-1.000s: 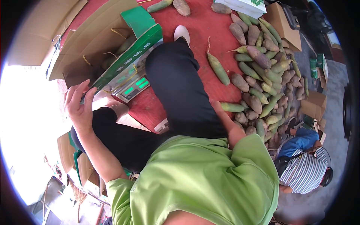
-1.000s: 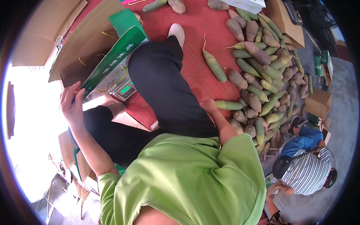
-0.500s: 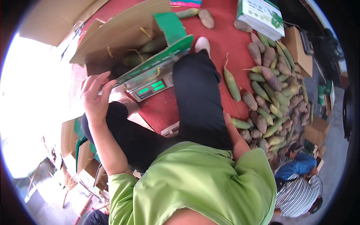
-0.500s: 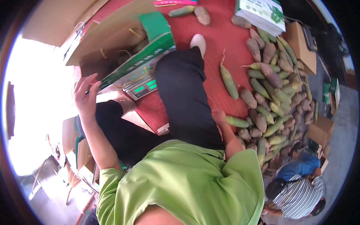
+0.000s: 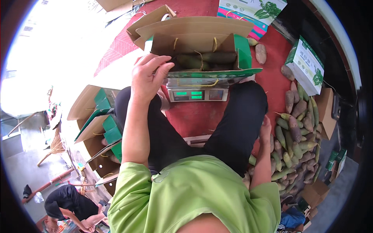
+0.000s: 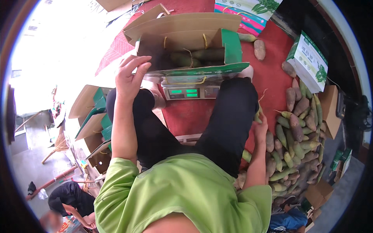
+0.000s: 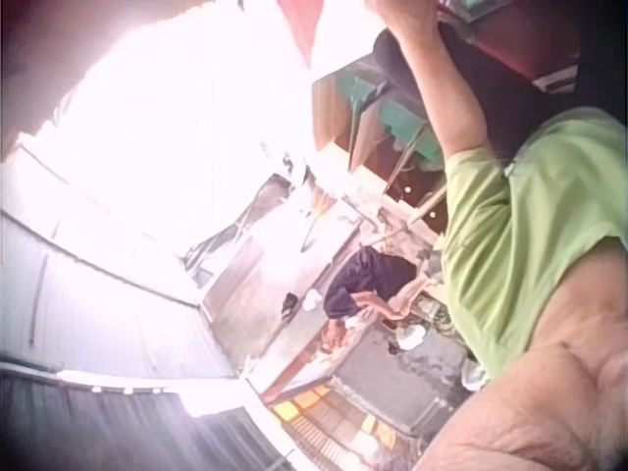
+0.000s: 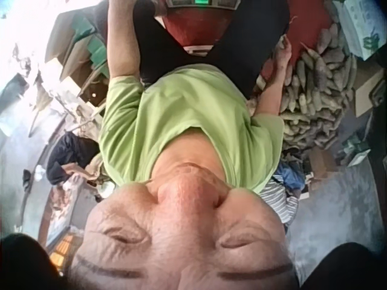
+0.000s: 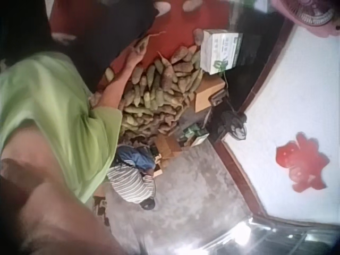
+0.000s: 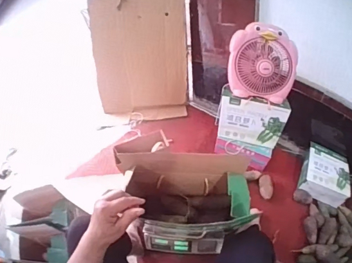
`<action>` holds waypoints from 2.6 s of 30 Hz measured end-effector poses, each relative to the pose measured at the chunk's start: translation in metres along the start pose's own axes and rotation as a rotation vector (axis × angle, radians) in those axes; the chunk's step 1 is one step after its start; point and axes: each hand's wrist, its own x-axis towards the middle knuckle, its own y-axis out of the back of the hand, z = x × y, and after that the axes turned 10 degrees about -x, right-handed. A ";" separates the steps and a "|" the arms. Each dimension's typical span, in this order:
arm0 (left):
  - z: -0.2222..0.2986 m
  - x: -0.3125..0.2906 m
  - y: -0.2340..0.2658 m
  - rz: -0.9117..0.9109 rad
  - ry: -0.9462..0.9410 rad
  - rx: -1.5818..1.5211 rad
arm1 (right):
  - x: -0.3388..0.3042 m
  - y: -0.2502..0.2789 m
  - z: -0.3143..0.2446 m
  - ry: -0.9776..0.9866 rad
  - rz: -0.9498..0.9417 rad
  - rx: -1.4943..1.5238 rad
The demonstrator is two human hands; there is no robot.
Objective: Sorting and packing yams or similar root vegetables into cardboard boxes and weighing them.
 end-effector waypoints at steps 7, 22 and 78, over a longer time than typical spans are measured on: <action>-0.005 -0.004 0.005 0.110 0.126 -0.091 | 0.012 0.031 -0.189 0.292 -0.086 0.112; -0.020 -0.006 0.004 0.263 -0.061 -0.058 | 0.086 -0.055 -0.330 0.372 -0.273 -0.026; -0.034 -0.369 0.175 0.389 1.473 0.216 | 0.183 -0.075 -0.279 0.053 -0.602 -0.198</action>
